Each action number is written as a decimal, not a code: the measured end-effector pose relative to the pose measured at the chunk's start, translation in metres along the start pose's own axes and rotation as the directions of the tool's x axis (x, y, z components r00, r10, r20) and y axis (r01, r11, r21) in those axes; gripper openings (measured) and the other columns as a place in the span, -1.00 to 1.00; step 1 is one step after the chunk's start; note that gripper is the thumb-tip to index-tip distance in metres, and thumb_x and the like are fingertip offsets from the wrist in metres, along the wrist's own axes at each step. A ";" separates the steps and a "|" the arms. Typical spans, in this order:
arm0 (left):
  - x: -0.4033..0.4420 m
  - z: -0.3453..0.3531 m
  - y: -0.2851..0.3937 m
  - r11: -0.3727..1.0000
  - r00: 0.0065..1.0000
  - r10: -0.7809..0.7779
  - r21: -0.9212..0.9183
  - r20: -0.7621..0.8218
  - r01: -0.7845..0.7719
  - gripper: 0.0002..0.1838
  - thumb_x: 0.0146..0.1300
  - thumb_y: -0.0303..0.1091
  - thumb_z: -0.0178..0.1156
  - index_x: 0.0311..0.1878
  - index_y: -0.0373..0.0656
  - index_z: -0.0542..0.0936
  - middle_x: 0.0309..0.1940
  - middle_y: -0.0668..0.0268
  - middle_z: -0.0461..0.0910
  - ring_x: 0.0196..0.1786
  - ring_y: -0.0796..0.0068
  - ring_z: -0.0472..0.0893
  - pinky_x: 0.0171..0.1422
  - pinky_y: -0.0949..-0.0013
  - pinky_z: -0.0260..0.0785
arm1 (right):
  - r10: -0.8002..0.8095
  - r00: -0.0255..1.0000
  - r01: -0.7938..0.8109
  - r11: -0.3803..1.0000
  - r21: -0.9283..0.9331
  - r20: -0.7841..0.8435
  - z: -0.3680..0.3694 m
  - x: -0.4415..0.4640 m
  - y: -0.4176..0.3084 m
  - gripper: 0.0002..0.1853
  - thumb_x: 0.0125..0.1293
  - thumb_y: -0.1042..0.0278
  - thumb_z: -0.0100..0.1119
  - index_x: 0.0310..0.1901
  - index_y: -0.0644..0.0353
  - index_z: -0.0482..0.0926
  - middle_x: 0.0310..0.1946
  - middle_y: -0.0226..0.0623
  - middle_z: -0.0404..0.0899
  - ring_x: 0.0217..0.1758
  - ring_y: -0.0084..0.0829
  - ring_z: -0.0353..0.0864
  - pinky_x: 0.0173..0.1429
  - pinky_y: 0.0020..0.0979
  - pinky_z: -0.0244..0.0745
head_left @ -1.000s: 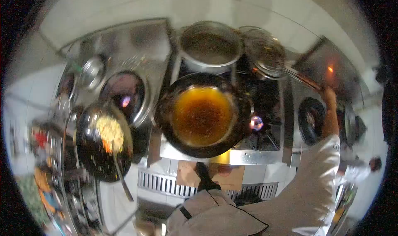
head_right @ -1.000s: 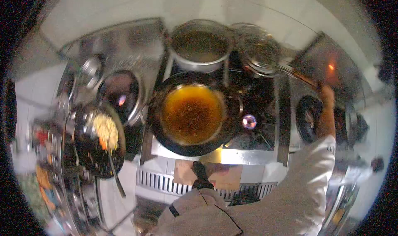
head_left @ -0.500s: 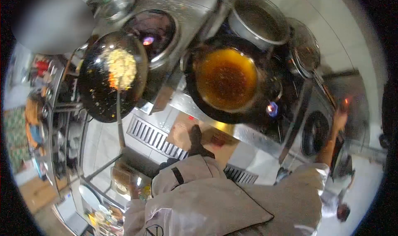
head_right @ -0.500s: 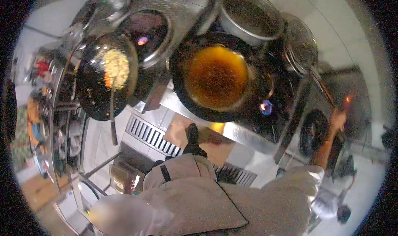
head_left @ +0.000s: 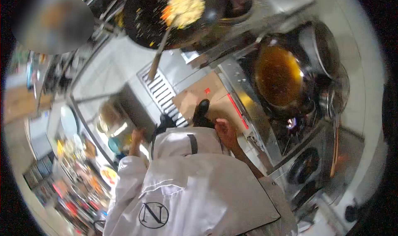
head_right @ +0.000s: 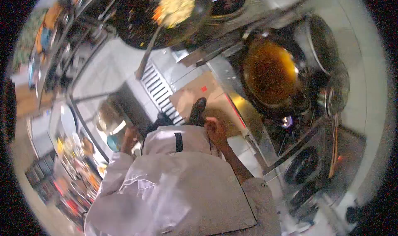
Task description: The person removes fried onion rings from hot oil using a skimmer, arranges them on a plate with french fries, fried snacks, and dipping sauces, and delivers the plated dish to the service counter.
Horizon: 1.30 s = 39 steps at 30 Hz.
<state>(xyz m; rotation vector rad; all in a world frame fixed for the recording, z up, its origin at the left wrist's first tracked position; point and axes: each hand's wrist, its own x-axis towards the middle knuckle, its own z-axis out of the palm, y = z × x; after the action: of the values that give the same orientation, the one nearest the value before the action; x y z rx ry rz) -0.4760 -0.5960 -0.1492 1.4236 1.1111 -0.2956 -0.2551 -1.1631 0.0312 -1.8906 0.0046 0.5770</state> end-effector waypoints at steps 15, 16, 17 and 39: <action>-0.114 -0.070 -0.188 0.990 0.990 -0.099 0.088 -0.096 0.108 -0.64 0.54 -0.39 0.26 0.30 -0.34 0.62 0.15 0.11 0.74 0.16 0.26 0.69 0.33 0.21 0.51 | 0.479 0.877 -0.072 0.039 0.997 0.045 -0.008 0.210 0.107 -0.32 0.67 -0.29 -0.04 0.24 0.28 0.63 0.10 -0.10 0.73 0.09 -0.12 0.74 -0.03 -0.12 0.72; -0.114 -0.085 -0.219 0.955 0.961 -0.263 -0.161 -0.088 0.247 -0.63 0.56 -0.39 0.22 0.32 -0.35 0.61 0.17 0.09 0.73 0.20 0.25 0.68 0.36 0.20 0.50 | 0.428 0.904 -0.029 0.013 0.999 0.021 -0.010 0.208 0.111 -0.29 0.67 -0.32 -0.10 0.21 0.30 0.64 0.07 -0.05 0.76 0.06 -0.10 0.77 0.07 -0.09 0.72; -0.113 -0.089 -0.238 0.841 0.908 -0.418 -0.396 -0.044 0.368 -0.63 0.58 -0.39 0.18 0.33 -0.36 0.60 0.20 0.07 0.72 0.25 0.23 0.67 0.38 0.18 0.50 | 0.373 0.928 0.009 -0.015 1.000 -0.003 -0.012 0.206 0.113 -0.25 0.67 -0.34 -0.16 0.17 0.33 0.65 0.05 0.00 0.80 0.03 -0.08 0.80 0.16 -0.06 0.71; -0.071 -0.172 -0.276 0.850 0.939 0.021 0.488 0.342 -0.197 -0.44 0.67 -0.19 -0.08 0.66 0.00 0.41 0.64 0.11 0.38 0.64 0.13 0.32 0.62 0.07 0.30 | 0.481 0.827 0.152 0.308 0.939 -0.292 -0.066 0.242 0.169 -0.58 0.64 -0.01 0.13 0.17 0.21 0.63 0.04 -0.04 0.74 -0.02 -0.16 0.80 0.11 -0.17 0.81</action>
<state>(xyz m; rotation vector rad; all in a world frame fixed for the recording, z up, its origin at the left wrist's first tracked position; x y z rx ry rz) -0.7926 -0.5335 -0.2314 1.8243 0.6922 -0.7654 -0.0618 -1.2237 -0.1937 -0.7500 0.7979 0.0530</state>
